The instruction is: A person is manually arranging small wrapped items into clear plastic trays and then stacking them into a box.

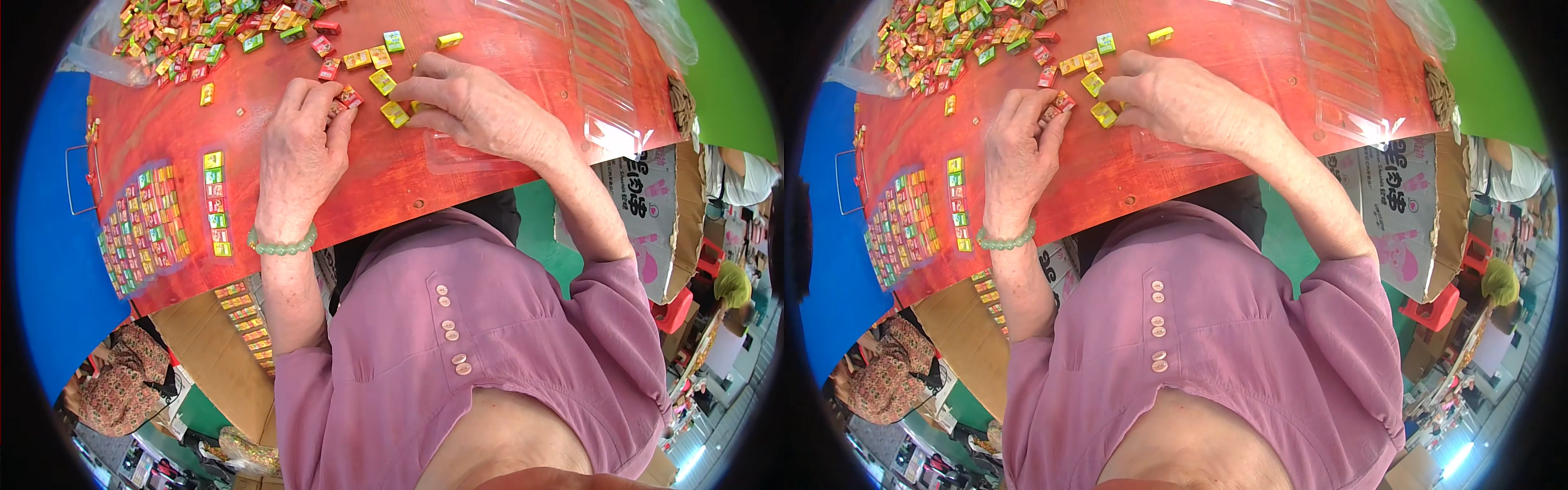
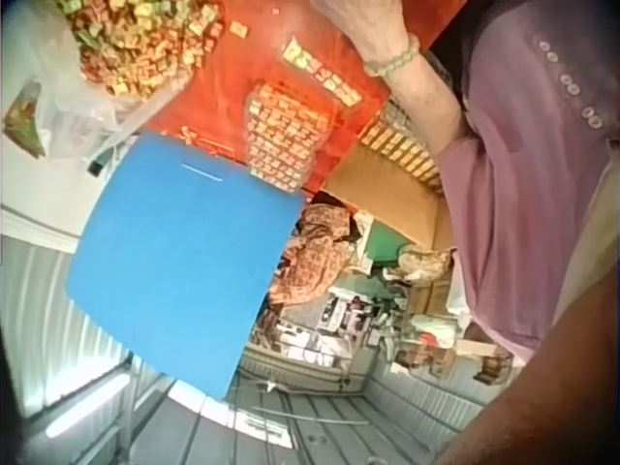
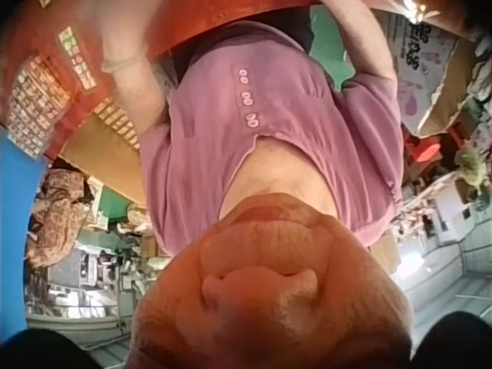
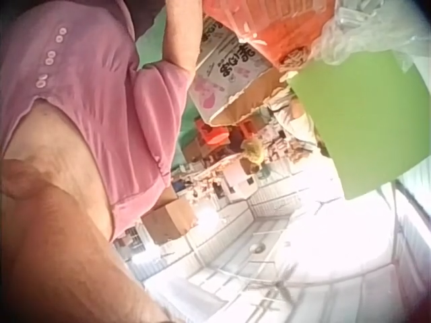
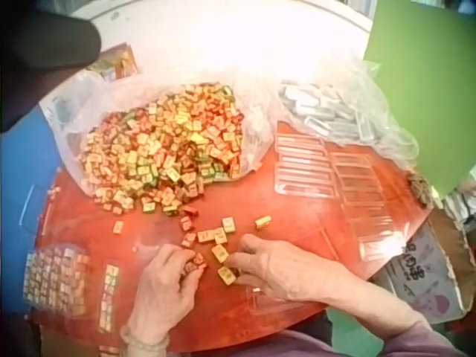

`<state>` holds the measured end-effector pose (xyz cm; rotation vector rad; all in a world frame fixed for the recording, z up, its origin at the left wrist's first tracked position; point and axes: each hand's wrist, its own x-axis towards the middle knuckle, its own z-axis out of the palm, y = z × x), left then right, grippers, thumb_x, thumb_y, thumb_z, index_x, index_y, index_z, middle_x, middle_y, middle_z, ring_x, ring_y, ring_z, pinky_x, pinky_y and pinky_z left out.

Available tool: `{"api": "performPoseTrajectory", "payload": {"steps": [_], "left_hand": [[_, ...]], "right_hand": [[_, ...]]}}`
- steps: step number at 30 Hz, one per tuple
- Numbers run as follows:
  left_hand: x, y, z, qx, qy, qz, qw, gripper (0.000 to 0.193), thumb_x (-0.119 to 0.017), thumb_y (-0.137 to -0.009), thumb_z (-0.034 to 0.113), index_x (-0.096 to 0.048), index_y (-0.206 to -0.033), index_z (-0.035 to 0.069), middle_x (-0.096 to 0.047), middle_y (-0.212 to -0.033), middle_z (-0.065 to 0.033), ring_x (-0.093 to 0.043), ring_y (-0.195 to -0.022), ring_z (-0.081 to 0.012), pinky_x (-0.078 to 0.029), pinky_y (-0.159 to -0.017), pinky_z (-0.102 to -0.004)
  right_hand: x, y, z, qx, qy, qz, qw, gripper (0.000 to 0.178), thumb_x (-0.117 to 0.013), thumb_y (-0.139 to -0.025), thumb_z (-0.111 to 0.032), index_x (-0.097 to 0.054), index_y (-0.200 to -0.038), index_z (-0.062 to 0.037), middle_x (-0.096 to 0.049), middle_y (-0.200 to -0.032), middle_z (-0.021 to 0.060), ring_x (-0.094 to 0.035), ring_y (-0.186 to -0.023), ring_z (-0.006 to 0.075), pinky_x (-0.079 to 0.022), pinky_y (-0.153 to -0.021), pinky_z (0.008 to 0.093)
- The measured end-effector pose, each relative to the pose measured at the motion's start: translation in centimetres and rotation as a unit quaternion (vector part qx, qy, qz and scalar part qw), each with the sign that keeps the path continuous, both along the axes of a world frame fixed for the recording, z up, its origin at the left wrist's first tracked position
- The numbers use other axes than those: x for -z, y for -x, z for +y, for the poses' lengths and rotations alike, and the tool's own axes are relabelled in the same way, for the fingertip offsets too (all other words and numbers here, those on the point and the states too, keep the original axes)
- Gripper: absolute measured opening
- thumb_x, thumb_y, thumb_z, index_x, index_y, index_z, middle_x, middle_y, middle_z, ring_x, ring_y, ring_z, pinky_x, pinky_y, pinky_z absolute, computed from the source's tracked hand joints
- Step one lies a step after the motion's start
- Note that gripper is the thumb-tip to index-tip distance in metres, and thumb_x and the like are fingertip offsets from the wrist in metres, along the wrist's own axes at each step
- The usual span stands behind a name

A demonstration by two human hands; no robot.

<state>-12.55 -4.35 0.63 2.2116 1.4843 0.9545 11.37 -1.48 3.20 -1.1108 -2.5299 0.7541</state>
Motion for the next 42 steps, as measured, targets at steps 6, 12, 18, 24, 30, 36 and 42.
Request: {"api": "performPoseTrajectory", "payload": {"steps": [6, 12, 18, 24, 30, 36, 42], "left_hand": [[-0.1, -0.1, -0.1, -0.007, 0.021, -0.007, 1.0, 0.021, -0.072, -0.089, 0.004, -0.066, -0.109, -0.002, -0.063, -0.102, -0.0167, -0.067, -0.09, -0.0384, -0.055, -0.075, -0.0458], [0.1, -0.1, -0.1, -0.002, -0.005, 0.014, 1.0, 0.021, -0.071, -0.09, 0.005, -0.065, -0.109, -0.002, -0.061, -0.102, -0.0166, -0.066, -0.092, -0.0379, -0.055, -0.078, -0.0457], [0.2, -0.1, 0.0, -0.003, -0.002, 0.021, 1.0, 0.022, -0.071, -0.091, 0.006, -0.064, -0.11, -0.002, -0.061, -0.102, -0.0165, -0.066, -0.092, -0.0375, -0.055, -0.078, -0.0456], [0.5, -0.1, 0.0, 0.003, -0.017, 0.011, 1.0, 0.022, -0.071, -0.091, 0.005, -0.064, -0.11, -0.002, -0.059, -0.1, -0.0167, -0.065, -0.091, -0.0374, -0.055, -0.076, -0.0456], [0.4, -0.1, -0.1, 0.01, -0.029, 0.026, 0.999, 0.023, -0.071, -0.09, 0.004, -0.063, -0.112, -0.002, -0.058, -0.1, -0.0168, -0.065, -0.091, -0.0368, -0.055, -0.078, -0.0451], [0.4, -0.1, -0.1, 0.008, -0.017, 0.021, 1.0, 0.024, -0.071, -0.09, 0.004, -0.063, -0.112, -0.002, -0.058, -0.102, -0.0165, -0.064, -0.093, -0.0361, -0.055, -0.078, -0.0447], [0.5, -0.2, -0.1, 0.004, -0.022, 0.018, 1.0, 0.026, -0.071, -0.09, 0.004, -0.063, -0.114, -0.002, -0.058, -0.102, -0.0157, -0.065, -0.092, -0.0355, -0.055, -0.078, -0.0445]], "right_hand": [[-0.1, 0.1, 0.7, -0.005, -0.044, 0.043, 0.998, 0.027, -0.072, -0.092, -0.01, -0.068, -0.117, -0.0009, -0.061, -0.101, 0.0161, -0.066, -0.092, 0.0367, -0.054, -0.079, 0.0437], [0.0, -3.0, 0.9, 0.06, 0.011, 0.082, 0.995, 0.024, -0.073, -0.092, -0.006, -0.07, -0.115, 0.0002, -0.067, -0.106, 0.0131, -0.069, -0.094, 0.0285, -0.055, -0.084, 0.0342], [-0.6, -1.0, 0.0, 0.025, 0.035, 0.05, 0.998, 0.02, -0.072, -0.094, -0.007, -0.07, -0.113, -0.0001, -0.065, -0.104, 0.0118, -0.067, -0.097, 0.0284, -0.054, -0.084, 0.037], [-0.6, -1.2, -0.1, 0.018, 0.063, 0.088, 0.994, 0.019, -0.071, -0.095, -0.006, -0.071, -0.112, 0.0002, -0.065, -0.103, 0.01, -0.067, -0.096, 0.0249, -0.053, -0.085, 0.0345], [0.3, -2.4, 0.7, 0.192, 0.045, 0.11, 0.974, 0.018, -0.072, -0.096, -0.008, -0.072, -0.111, 0.002, -0.066, -0.102, 0.0101, -0.066, -0.094, 0.02, -0.053, -0.086, 0.0315], [0.2, -1.6, 0.8, 0.22, -0.011, 0.017, 0.975, 0.022, -0.074, -0.096, -0.011, -0.071, -0.111, 0.0034, -0.067, -0.1, 0.0112, -0.067, -0.09, 0.0202, -0.053, -0.081, 0.0332], [-0.4, -0.7, 0.0, 0.227, 0.005, 0.024, 0.974, 0.027, -0.074, -0.095, -0.01, -0.07, -0.119, -0.0003, -0.065, -0.099, 0.0108, -0.066, -0.087, 0.0213, -0.053, -0.078, 0.0339]]}}
